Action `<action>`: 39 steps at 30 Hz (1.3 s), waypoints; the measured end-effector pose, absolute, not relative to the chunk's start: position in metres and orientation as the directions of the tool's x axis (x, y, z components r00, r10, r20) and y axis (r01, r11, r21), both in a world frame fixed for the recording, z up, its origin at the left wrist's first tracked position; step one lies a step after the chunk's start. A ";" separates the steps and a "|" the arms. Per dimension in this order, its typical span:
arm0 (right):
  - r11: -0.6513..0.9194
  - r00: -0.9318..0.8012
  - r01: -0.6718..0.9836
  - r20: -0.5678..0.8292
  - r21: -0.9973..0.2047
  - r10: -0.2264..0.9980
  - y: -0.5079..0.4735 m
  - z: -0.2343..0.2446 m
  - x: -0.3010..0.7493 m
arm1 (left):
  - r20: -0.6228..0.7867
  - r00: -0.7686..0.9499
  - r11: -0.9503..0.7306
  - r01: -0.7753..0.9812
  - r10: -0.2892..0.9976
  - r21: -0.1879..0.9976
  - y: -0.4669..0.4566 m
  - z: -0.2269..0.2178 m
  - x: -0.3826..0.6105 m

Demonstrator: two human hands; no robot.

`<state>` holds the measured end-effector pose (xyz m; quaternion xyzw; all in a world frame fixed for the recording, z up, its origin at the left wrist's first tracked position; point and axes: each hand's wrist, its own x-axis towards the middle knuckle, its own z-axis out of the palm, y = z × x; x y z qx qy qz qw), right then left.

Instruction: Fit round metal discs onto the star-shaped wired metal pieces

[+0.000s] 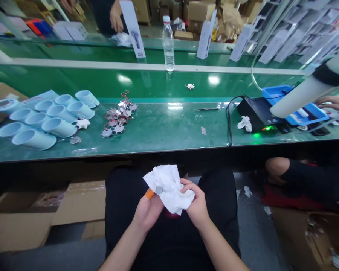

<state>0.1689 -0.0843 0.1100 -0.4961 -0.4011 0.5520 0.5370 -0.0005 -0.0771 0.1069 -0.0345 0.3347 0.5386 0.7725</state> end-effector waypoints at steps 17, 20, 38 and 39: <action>0.074 -0.027 0.012 0.074 -0.997 0.997 -0.082 0.138 0.173 | -0.445 0.195 0.423 -0.756 0.874 0.500 -0.096 0.116 -0.010; 0.090 -0.048 0.008 0.089 -0.996 0.995 -0.087 0.140 0.170 | -0.496 0.176 0.455 -0.721 0.850 0.523 -0.099 0.124 -0.004; 0.056 -0.079 -0.095 0.064 -0.994 0.995 -0.101 0.133 0.155 | -0.507 -0.036 0.418 -0.517 0.861 0.747 -0.105 0.143 0.017; 0.051 -0.074 -0.109 0.059 -0.993 0.995 -0.101 0.132 0.156 | -0.504 -0.035 0.416 -0.517 0.863 0.748 -0.105 0.142 0.015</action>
